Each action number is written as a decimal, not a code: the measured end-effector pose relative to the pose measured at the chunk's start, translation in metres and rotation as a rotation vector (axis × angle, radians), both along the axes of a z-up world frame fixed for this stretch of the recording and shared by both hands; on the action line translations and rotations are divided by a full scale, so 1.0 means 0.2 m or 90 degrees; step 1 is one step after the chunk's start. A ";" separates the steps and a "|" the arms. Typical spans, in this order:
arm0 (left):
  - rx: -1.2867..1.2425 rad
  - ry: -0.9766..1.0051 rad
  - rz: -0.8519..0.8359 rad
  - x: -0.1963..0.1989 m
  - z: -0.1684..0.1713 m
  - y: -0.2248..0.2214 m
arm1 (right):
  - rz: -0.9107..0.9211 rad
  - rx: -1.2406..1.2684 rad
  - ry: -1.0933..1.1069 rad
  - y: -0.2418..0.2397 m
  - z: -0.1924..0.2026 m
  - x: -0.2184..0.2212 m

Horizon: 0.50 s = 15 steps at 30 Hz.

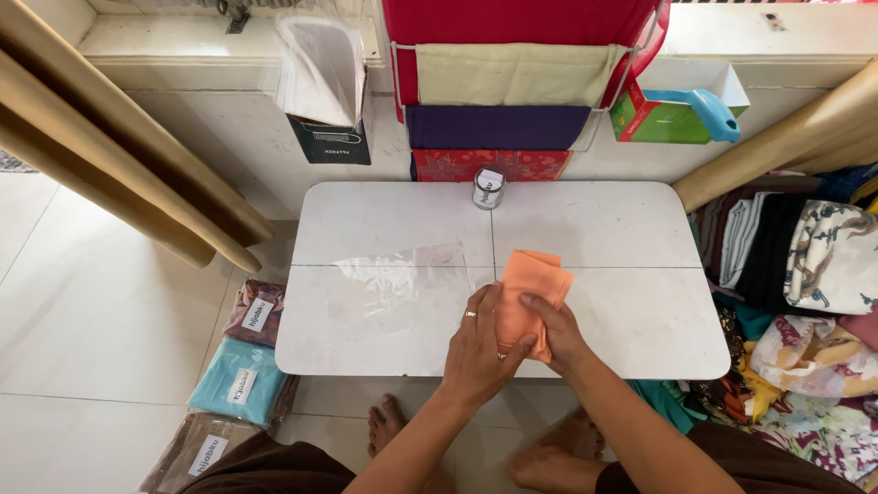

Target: Folding a hijab, cleaning it with a lint roller, and placing it into a plastic bag for shipping.

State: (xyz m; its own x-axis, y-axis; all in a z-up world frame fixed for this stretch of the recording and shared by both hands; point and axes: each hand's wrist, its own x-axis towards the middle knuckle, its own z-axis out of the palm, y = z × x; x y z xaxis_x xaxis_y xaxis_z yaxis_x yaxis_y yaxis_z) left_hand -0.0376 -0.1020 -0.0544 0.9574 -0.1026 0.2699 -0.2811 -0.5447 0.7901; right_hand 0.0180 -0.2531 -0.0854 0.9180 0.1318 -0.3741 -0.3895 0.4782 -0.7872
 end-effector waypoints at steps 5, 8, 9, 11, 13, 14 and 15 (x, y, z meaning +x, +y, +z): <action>0.049 -0.104 0.072 0.17 -0.34 0.18 | -0.033 -0.072 -0.020 -0.22 -0.14 0.20; 0.239 0.020 0.174 0.28 -0.53 0.34 | 0.102 -0.164 -0.077 -0.39 -0.28 0.31; 0.296 0.101 0.170 0.29 -0.56 0.38 | 0.146 -0.180 -0.094 -0.40 -0.31 0.31; 0.352 0.186 0.166 0.30 -0.61 0.42 | 0.191 -0.197 -0.107 -0.34 -0.22 0.27; 0.379 0.140 0.108 0.28 -0.64 0.44 | 0.350 -0.243 -0.292 -0.21 0.01 0.18; 0.380 0.144 0.108 0.27 -0.60 0.44 | 0.351 -0.241 -0.289 -0.21 0.00 0.17; 0.364 0.154 0.069 0.26 -0.56 0.43 | 0.396 -0.251 -0.287 -0.21 -0.01 0.15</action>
State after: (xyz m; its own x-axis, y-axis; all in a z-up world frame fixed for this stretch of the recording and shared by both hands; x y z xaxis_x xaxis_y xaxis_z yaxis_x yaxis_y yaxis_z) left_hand 0.0142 -0.0159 -0.1662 0.9975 -0.0661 -0.0251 -0.0506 -0.9152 0.3998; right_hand 0.0484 -0.2945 -0.0866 0.7934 0.5976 -0.1159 -0.1009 -0.0586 -0.9932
